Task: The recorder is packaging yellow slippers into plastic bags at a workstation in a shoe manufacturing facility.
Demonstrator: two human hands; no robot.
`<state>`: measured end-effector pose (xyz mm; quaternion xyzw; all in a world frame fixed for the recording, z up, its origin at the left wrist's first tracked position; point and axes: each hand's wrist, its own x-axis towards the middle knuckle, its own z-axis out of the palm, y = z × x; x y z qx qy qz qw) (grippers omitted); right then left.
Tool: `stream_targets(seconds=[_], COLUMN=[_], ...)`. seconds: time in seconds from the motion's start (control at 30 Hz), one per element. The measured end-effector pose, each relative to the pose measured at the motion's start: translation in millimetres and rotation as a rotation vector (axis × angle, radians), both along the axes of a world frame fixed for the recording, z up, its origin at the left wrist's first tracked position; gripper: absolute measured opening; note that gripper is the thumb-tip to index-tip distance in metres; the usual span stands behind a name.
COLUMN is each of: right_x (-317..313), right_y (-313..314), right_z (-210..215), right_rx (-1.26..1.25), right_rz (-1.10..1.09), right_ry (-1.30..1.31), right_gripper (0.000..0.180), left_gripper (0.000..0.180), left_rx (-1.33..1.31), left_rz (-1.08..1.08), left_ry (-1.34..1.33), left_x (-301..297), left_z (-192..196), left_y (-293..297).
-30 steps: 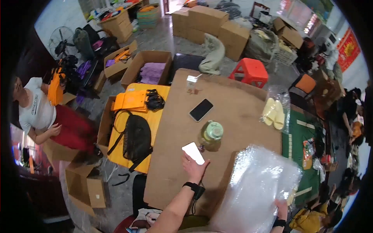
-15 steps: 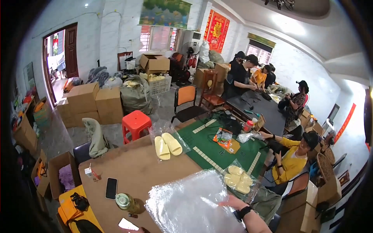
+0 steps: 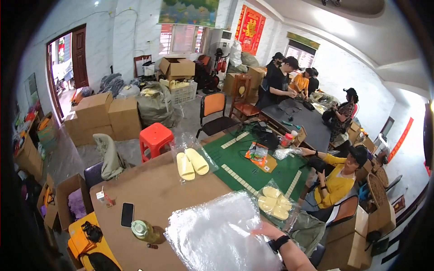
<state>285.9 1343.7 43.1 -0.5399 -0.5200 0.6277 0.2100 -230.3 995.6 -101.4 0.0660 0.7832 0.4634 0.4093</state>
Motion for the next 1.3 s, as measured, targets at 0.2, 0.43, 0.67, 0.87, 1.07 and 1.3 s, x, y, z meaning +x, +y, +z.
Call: stream_targets(seconds=[0.2, 0.43, 0.67, 0.87, 1.07, 1.3], right_x=[-30, 7, 42, 48, -3, -21], right_y=[2, 6, 22, 24, 7, 8], right_z=[-5, -28, -64, -56, -1, 15], right_rx=[-0.107, -0.068, 0.010, -0.191, -0.001, -0.048], right_rz=[-0.019, -0.232, -0.132, -0.152, 0.081, 0.146], right_ry=[0.070, -0.023, -0.127, -0.123, -0.599, -0.846], right_gripper=[0.044, 0.050, 0.031, 0.032, 0.055, 0.073], left_gripper=[0.086, 0.110, 0.085, 0.035, 0.022, 0.023], left_rx=[-0.558, -0.207, -0.104, -0.090, -0.054, -0.189], left_rz=[0.194, 0.055, 0.075, 0.044, 0.210, 0.274], left_ry=[0.901, 0.794, 0.755, 0.703, 0.707, 0.781], left_x=[38, 25, 12, 8, -25, -97], left_z=[-41, -14, -20, -47, -38, -51], left_y=[-1, 101, 183, 193, 152, 77])
